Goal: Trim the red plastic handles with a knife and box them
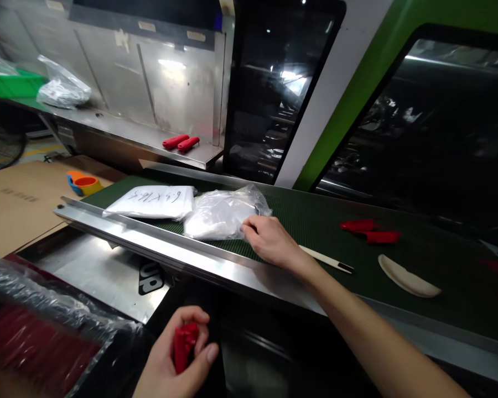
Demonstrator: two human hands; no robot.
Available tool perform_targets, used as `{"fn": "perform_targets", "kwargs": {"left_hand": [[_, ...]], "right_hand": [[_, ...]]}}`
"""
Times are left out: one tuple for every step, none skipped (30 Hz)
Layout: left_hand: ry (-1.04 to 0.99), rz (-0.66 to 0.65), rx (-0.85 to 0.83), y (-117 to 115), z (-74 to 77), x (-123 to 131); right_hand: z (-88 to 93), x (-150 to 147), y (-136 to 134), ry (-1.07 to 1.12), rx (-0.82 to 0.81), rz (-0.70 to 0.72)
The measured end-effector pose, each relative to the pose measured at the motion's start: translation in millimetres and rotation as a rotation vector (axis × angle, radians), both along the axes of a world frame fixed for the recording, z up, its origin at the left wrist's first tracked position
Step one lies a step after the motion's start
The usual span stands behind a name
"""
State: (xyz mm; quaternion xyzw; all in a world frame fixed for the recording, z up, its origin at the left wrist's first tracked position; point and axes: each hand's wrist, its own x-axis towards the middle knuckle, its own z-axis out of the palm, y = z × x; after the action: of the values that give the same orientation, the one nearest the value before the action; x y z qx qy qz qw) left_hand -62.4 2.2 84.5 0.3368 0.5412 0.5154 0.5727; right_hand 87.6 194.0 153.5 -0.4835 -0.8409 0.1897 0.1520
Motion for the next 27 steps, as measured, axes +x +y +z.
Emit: {"fn": "perform_targets", "kwargs": {"left_hand": [[-0.038,0.07,0.031,5.2,9.5,4.6],[-0.071,0.126,0.065,9.9,17.6,9.0],[-0.1,0.157,0.095,13.5,23.5,13.3],[-0.122,0.165,0.119,15.9,27.1,17.3],[-0.136,0.152,0.137,16.7,28.3,21.1],[-0.142,0.122,0.14,15.8,27.4,24.6],[-0.138,0.084,0.13,13.5,24.6,27.7],[-0.122,0.049,0.112,9.9,20.5,30.4],[-0.095,0.021,0.083,5.4,15.7,32.5],[-0.067,0.001,0.05,0.6,10.7,34.3],[-0.05,-0.024,0.016,-4.2,5.8,35.8],[-0.05,-0.056,-0.016,-8.6,1.3,37.3],[-0.064,-0.093,-0.047,-12.3,-2.4,39.1],[-0.087,-0.129,-0.077,-15.3,-5.4,41.3],[-0.111,-0.161,-0.104,-17.4,-7.9,44.0],[-0.12,-0.18,-0.128,-18.8,-9.9,47.1],[-0.11,-0.187,-0.152,-19.6,-11.9,50.2],[-0.085,-0.186,-0.171,-19.9,-14.2,53.1],[-0.056,-0.186,-0.186,-20.0,-16.9,55.3],[-0.029,-0.193,-0.195,-20.3,-20.2,56.7],[-0.008,-0.202,-0.194,-21.0,-24.0,57.2],[0.014,-0.199,-0.18,-22.2,-28.4,57.2],[0.037,-0.192,-0.157,-23.6,-33.4,57.0],[0.059,-0.177,-0.125,-24.6,-39.3,57.4],[0.133,-0.117,-0.088,-24.0,-46.1,59.1],[0.187,-0.087,-0.054,-21.0,-53.8,63.3],[0.229,-0.069,-0.003,-15.1,-61.5,71.0]], "right_hand": [[2.8,3.0,-20.2,0.039,-0.02,0.009],[4.2,5.7,-41.0,0.076,-0.04,0.017],[4.0,8.0,-61.5,0.107,-0.061,0.026],[1.9,10.3,-80.8,0.138,-0.093,0.036],[-1.9,12.7,-98.1,0.178,-0.13,0.042],[-7.4,15.5,-113.3,0.222,-0.169,0.037],[-14.4,18.8,-126.1,0.265,-0.211,0.023],[-22.5,22.6,-136.9,0.301,-0.26,0.007],[-31.3,26.9,-146.1,0.325,-0.314,-0.012],[-40.1,31.5,-154.1,0.334,-0.363,-0.034],[-48.5,36.2,-161.4,0.332,-0.406,-0.055],[-56.1,40.7,-168.3,0.326,-0.442,-0.076],[-62.5,44.9,-174.8,0.324,-0.462,-0.102],[-67.7,48.5,-181.0,0.321,-0.466,-0.129],[-71.8,51.6,-186.4,0.32,-0.462,-0.147],[-75.0,54.2,-190.9,0.317,-0.46,-0.153],[-77.5,56.4,-194.1,0.314,-0.462,-0.15],[-79.4,58.2,-196.1,0.312,-0.465,-0.146],[-81.0,59.9,-196.9,0.31,-0.468,-0.144],[-82.0,61.5,-197.1,0.307,-0.467,-0.155],[-82.3,63.2,-197.1,0.3,-0.457,-0.182],[-81.7,65.3,-197.7,0.286,-0.437,-0.218],[-80.1,67.9,-199.3,0.267,-0.406,-0.255],[-77.5,71.2,-202.1,0.24,-0.365,-0.286],[-73.9,75.8,-205.7,0.202,-0.317,-0.312],[-69.4,82.1,-209.7,0.158,-0.266,-0.333],[-63.5,90.8,-213.7,0.114,-0.211,-0.347]]}}
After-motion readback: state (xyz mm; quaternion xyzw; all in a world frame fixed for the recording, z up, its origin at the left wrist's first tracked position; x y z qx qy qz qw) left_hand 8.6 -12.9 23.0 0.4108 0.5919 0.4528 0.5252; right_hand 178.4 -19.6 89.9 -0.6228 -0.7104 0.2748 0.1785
